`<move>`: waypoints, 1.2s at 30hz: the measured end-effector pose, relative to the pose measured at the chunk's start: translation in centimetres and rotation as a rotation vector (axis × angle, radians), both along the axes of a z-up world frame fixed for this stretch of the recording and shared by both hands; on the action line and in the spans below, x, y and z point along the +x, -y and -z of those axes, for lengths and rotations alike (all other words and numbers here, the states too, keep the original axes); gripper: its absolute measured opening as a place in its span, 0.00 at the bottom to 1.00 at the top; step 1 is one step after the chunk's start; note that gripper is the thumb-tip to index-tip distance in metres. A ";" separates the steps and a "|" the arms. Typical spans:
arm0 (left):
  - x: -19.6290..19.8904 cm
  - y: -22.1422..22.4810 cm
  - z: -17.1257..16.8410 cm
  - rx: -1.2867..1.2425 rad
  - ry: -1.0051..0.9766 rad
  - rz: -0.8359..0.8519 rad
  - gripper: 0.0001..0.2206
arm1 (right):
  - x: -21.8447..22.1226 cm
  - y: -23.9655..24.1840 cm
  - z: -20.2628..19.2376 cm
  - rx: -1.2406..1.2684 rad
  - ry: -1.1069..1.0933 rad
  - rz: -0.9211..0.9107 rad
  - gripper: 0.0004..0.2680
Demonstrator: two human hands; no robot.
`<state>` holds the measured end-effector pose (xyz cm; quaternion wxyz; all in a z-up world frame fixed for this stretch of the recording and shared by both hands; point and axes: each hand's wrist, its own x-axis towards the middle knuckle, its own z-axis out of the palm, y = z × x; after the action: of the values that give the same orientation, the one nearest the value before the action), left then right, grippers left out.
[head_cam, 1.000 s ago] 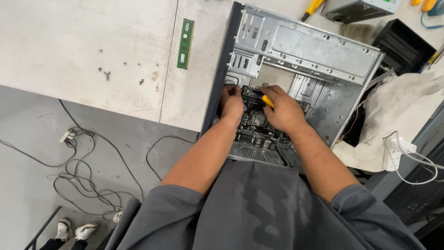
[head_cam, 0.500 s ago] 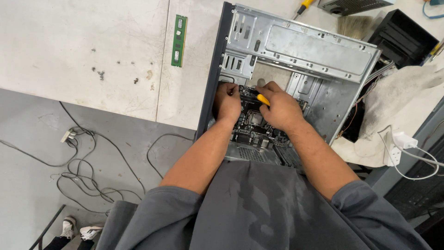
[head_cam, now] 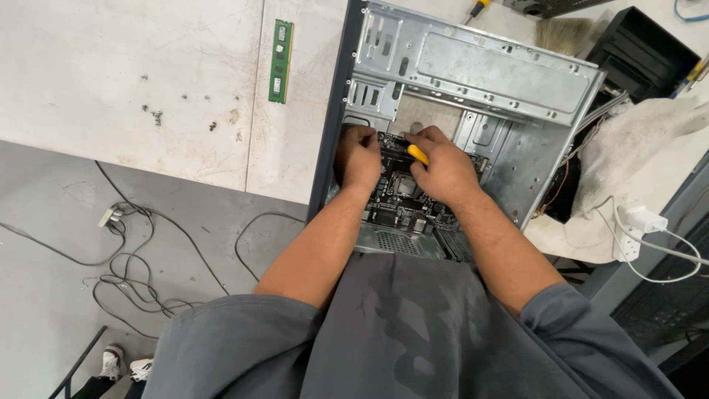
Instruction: Securing a motherboard into a computer case using a screwdriver, followed by installing a RAM module and a CPU cooler.
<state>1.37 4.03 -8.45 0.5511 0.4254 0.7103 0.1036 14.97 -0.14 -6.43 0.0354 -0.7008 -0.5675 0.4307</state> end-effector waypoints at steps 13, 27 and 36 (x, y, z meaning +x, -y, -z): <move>-0.4 0.1 2.4 0.014 0.004 0.093 0.07 | 0.3 0.0 0.4 0.014 -0.020 0.017 0.16; -0.2 0.7 1.8 0.157 -0.230 0.523 0.09 | 0.5 0.3 0.7 0.033 -0.024 0.010 0.16; -0.3 0.3 0.8 0.223 -0.312 0.691 0.09 | 0.7 0.5 0.8 0.045 -0.027 0.002 0.16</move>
<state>1.04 3.72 -9.26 0.3893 0.7075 0.5848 -0.0773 15.64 -0.62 -7.21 0.0590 -0.6946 -0.5758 0.4272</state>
